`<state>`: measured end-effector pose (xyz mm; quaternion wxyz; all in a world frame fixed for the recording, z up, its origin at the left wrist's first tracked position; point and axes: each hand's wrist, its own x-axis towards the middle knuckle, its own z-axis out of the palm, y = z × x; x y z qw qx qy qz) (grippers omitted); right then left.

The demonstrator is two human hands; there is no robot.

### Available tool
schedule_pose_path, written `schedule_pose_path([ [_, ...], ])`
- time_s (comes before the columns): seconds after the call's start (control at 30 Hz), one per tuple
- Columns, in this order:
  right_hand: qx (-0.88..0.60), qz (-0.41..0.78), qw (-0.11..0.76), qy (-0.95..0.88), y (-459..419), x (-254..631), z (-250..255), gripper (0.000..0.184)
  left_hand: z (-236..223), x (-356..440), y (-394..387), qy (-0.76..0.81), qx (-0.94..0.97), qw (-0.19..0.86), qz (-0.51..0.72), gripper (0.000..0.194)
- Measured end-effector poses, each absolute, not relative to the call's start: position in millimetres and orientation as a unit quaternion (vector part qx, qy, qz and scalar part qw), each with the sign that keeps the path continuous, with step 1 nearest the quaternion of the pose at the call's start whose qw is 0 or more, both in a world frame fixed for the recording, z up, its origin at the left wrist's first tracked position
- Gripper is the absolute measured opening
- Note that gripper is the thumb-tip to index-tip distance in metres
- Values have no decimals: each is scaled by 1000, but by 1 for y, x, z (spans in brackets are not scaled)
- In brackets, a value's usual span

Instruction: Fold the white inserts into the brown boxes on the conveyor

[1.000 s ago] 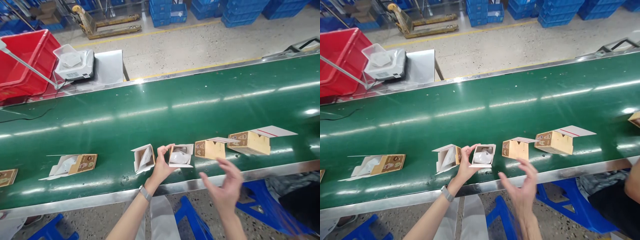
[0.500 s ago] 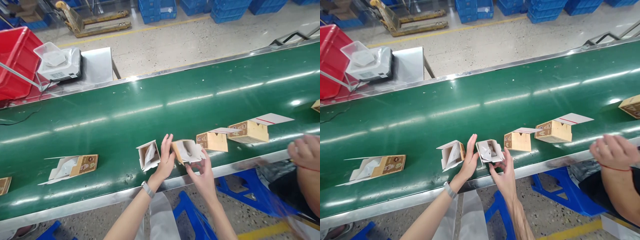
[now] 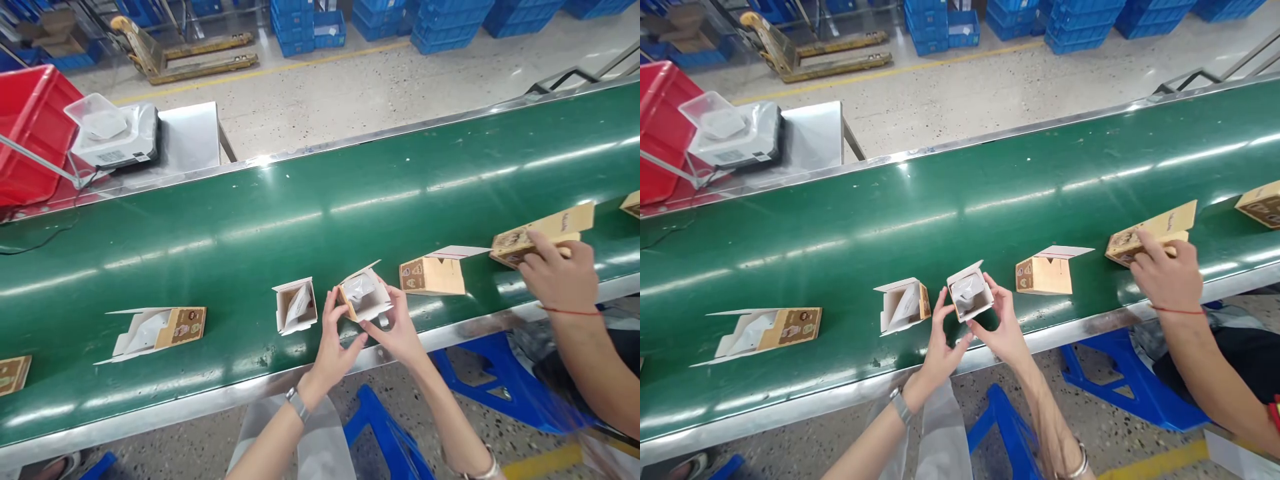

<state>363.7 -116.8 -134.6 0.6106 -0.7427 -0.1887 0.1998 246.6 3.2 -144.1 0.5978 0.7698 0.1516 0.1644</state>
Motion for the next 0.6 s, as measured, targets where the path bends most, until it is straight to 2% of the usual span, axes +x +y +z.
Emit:
schedule_pose_path([
  [0.2, -800, 92, 571, -162, -123, 311, -142, 61, -145, 272, 30, 72, 774, 598, 194, 40],
  [0.37, -808, 80, 538, -225, -121, 325, -141, 71, -152, 268, 35, 35, 792, 582, 182, 46],
  [0.47, -808, 63, 528, -254, -122, 338, -142, 61, -154, 272, 34, 41, 815, 559, 149, 47],
  [0.6, -814, 43, 524, -245, -126, 349, -145, 43, -148, 283, 30, 63, 833, 537, 116, 37],
])
